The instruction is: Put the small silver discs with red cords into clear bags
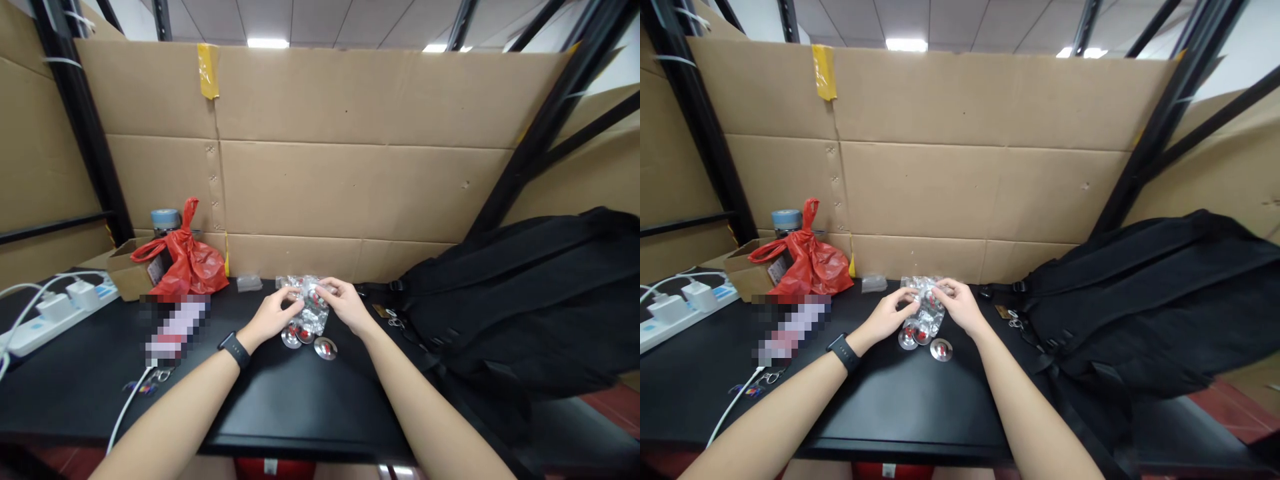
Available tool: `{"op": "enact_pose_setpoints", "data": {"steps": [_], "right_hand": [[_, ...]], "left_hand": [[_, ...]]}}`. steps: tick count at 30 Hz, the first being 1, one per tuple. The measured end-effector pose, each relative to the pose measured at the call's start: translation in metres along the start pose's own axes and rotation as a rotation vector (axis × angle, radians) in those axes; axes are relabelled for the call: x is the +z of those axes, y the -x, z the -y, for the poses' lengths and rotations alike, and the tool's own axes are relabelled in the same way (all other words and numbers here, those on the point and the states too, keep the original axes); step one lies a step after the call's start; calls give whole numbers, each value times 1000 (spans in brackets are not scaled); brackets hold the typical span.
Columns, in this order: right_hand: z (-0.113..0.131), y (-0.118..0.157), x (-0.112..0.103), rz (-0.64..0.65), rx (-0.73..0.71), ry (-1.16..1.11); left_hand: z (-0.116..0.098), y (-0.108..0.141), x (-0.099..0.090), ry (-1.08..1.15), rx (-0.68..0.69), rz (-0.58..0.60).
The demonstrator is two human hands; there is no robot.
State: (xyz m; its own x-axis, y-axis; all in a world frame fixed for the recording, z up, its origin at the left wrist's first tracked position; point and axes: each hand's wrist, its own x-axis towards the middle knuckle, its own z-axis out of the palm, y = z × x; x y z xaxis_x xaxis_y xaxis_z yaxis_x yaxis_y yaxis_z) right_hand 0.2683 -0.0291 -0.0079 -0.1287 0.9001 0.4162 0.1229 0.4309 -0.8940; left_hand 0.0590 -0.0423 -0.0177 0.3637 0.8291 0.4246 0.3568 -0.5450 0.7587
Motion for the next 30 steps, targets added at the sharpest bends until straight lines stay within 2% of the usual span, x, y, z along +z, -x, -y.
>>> {"op": "enact_pose_setpoints", "data": {"steps": [3, 7, 11, 14, 19, 22, 27, 30], "right_hand": [[-8, -1, 1, 34, 9, 101], [-11, -1, 4, 83, 25, 68], [-7, 0, 7, 19, -1, 12], [-7, 0, 9, -48, -5, -42], [-13, 0, 10, -4, 19, -146], [-17, 0, 12, -38, 39, -173], [-21, -2, 15, -76, 35, -202], [-23, -2, 15, -20, 18, -188]], "left_hand": [[0, 3, 4, -89, -24, 34], [4, 4, 5, -114, -40, 26], [2, 3, 4, -116, -34, 4], [2, 3, 4, -78, -28, -44], [8, 2, 5, 95, -41, -166], [10, 1, 5, 178, -40, -213], [0, 3, 0, 27, 74, -81], [-4, 5, -2, -82, 148, -53]]}}
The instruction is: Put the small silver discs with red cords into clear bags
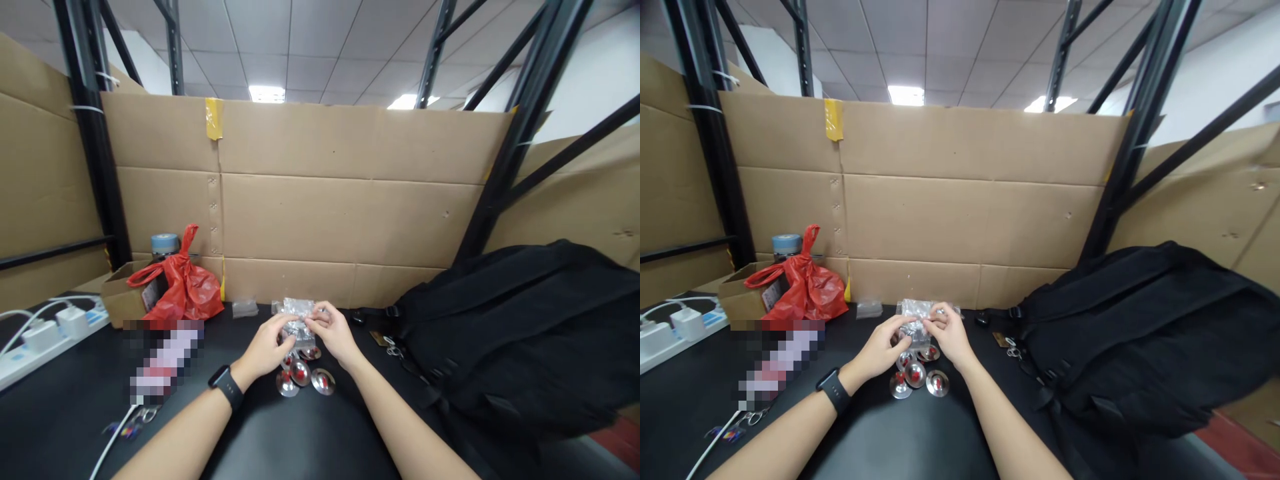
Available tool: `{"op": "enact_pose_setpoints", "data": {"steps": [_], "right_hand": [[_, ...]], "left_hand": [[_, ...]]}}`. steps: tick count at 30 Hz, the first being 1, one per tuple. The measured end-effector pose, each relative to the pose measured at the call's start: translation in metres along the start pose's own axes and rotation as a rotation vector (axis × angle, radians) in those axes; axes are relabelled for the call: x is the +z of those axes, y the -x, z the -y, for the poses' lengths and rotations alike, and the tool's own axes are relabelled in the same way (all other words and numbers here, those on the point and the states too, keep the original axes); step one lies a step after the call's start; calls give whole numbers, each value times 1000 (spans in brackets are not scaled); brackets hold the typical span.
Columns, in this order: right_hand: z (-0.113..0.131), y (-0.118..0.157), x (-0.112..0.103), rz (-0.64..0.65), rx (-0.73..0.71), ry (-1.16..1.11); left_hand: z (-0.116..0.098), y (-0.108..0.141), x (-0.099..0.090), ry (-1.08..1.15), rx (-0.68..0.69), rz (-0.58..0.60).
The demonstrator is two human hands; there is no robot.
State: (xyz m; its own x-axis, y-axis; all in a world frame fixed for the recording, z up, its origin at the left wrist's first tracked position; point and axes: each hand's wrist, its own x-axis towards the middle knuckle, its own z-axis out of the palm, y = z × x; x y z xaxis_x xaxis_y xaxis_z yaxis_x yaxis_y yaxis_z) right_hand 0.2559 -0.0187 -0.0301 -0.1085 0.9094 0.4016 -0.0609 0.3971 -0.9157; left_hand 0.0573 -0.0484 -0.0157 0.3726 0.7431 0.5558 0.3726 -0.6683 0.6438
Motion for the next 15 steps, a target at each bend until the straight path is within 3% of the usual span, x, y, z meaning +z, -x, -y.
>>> {"op": "enact_pose_setpoints", "data": {"steps": [5, 8, 11, 15], "right_hand": [[2, 3, -4, 156, 85, 63], [4, 3, -6, 150, 92, 22], [4, 2, -6, 72, 90, 22], [4, 3, -2, 62, 78, 14]], "left_hand": [[9, 2, 5, 86, -64, -19], [13, 3, 4, 111, -79, -14], [9, 4, -8, -84, 46, -31], [-1, 5, -22, -440, 220, 63]]}}
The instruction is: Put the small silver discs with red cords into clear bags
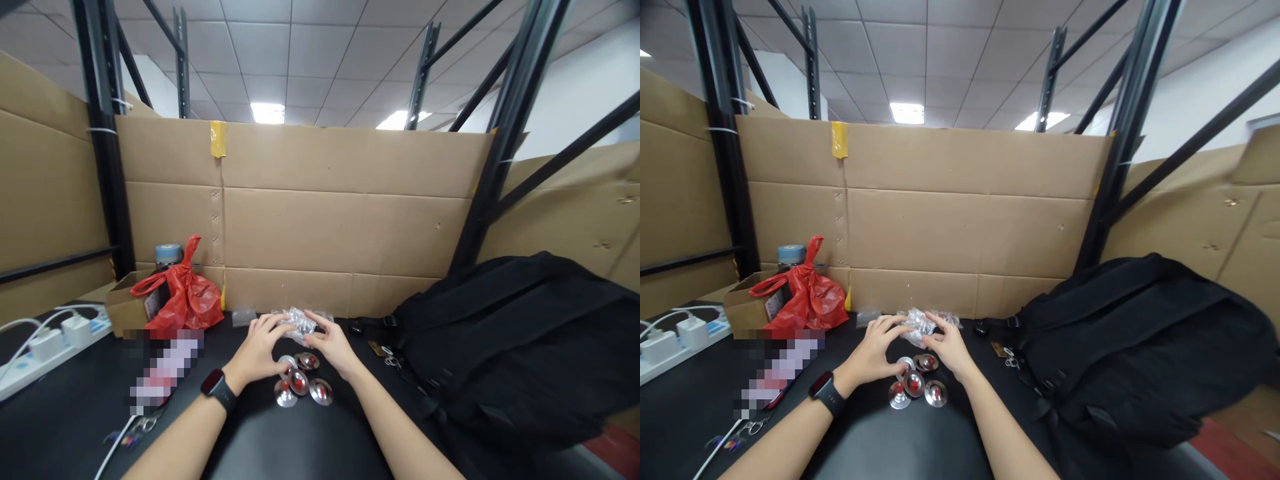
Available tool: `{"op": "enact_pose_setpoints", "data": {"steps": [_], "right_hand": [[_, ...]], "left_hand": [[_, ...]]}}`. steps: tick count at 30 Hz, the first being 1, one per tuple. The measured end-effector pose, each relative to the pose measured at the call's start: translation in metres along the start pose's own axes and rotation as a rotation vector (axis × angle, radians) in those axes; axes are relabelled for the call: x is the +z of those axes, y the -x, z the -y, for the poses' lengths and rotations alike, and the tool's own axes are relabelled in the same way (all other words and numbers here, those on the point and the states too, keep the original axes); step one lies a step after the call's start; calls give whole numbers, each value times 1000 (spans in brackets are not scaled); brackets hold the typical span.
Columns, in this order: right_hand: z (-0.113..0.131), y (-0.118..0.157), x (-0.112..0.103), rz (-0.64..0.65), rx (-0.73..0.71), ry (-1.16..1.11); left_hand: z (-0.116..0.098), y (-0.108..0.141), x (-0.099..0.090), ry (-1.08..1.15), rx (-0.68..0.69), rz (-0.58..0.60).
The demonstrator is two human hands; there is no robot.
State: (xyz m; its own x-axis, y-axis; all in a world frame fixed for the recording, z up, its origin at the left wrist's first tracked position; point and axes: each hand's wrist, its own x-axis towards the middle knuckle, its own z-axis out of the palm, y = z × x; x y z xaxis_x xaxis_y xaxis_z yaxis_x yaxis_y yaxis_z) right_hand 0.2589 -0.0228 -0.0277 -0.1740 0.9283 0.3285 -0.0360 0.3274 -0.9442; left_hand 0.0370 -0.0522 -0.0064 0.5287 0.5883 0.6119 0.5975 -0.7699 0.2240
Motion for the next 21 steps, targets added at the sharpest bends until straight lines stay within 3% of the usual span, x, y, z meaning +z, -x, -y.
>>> {"op": "enact_pose_setpoints", "data": {"steps": [5, 8, 11, 15, 18, 21], "right_hand": [[-4, 2, 8, 126, -56, -32], [-12, -1, 8, 87, -98, 90], [-21, -6, 2, 71, -156, 401], [-26, -11, -3, 192, -170, 747], [-22, -14, 0, 274, -102, 880], [-14, -14, 4, 314, -82, 948]], "left_hand": [[-1, -4, 12, -246, 140, -13], [8, -7, 18, -333, 150, -28], [31, -7, 12, -429, 19, -56], [75, 1, 2, -544, -246, -54], [99, 10, 7, -558, -408, 26], [108, 15, 16, -509, -520, 139]]}}
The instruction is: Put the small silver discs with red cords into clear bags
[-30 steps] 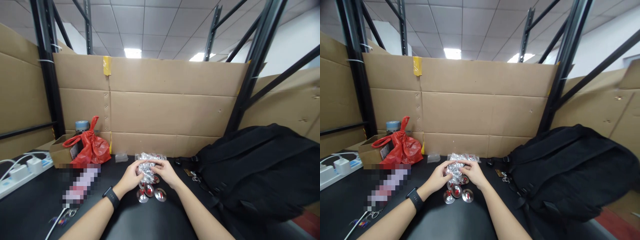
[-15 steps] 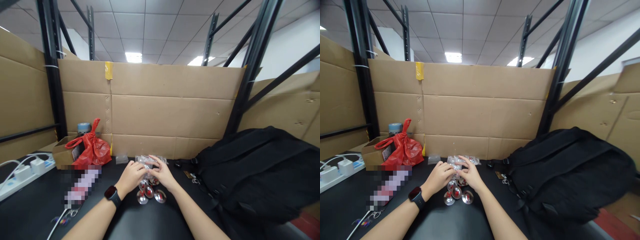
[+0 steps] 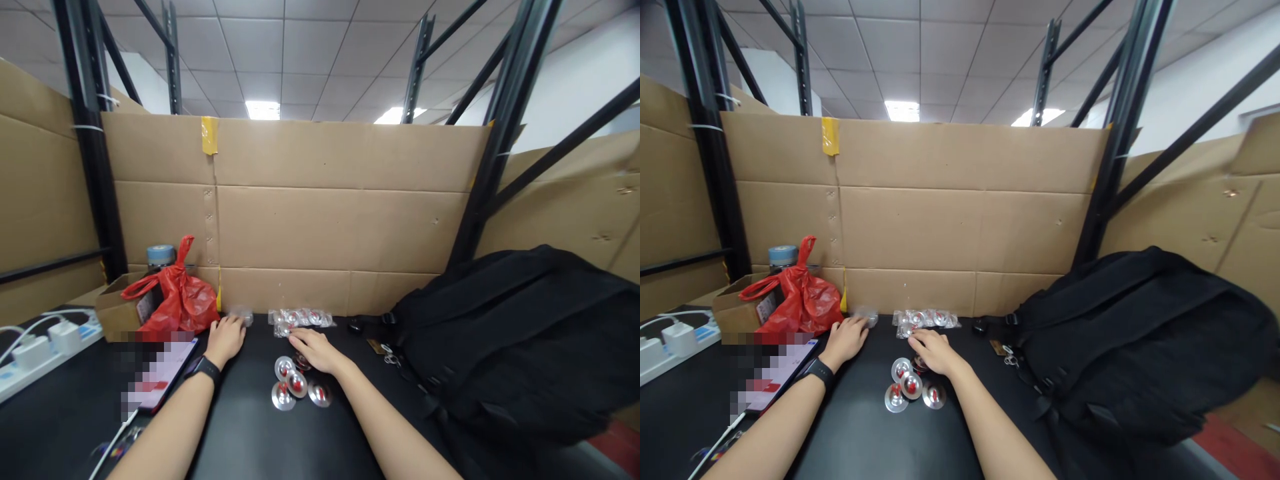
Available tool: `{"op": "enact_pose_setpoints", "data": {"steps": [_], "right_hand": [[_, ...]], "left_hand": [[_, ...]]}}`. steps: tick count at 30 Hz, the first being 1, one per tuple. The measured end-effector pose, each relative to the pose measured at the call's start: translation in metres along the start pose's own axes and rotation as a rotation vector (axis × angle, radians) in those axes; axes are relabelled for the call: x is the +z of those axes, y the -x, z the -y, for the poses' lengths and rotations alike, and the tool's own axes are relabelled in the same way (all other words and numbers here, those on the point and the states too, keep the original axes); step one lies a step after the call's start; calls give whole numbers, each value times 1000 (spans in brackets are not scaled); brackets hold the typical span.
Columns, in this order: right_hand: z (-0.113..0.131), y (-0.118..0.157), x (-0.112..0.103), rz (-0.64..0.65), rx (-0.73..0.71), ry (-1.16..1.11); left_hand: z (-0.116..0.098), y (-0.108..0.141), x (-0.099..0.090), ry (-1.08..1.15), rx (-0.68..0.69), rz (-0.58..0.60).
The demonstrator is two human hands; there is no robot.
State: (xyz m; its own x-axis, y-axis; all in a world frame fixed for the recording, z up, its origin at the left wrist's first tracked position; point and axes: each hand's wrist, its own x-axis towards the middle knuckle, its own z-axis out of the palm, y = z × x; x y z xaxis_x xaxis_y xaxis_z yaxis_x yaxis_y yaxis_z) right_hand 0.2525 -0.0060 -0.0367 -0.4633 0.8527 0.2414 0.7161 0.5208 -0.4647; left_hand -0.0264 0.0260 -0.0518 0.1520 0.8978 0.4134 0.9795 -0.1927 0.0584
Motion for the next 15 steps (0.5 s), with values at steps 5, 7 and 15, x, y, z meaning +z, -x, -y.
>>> {"op": "enact_pose_setpoints", "data": {"steps": [5, 7, 15], "right_hand": [[11, 6, -10, 23, 59, 94], [12, 9, -14, 6, 90, 133], [-14, 9, -12, -96, -5, 137]], "left_hand": [[-2, 2, 3, 60, -44, 115], [-3, 2, 1, 68, -43, 106], [-20, 13, -15, 134, 44, -26]]}}
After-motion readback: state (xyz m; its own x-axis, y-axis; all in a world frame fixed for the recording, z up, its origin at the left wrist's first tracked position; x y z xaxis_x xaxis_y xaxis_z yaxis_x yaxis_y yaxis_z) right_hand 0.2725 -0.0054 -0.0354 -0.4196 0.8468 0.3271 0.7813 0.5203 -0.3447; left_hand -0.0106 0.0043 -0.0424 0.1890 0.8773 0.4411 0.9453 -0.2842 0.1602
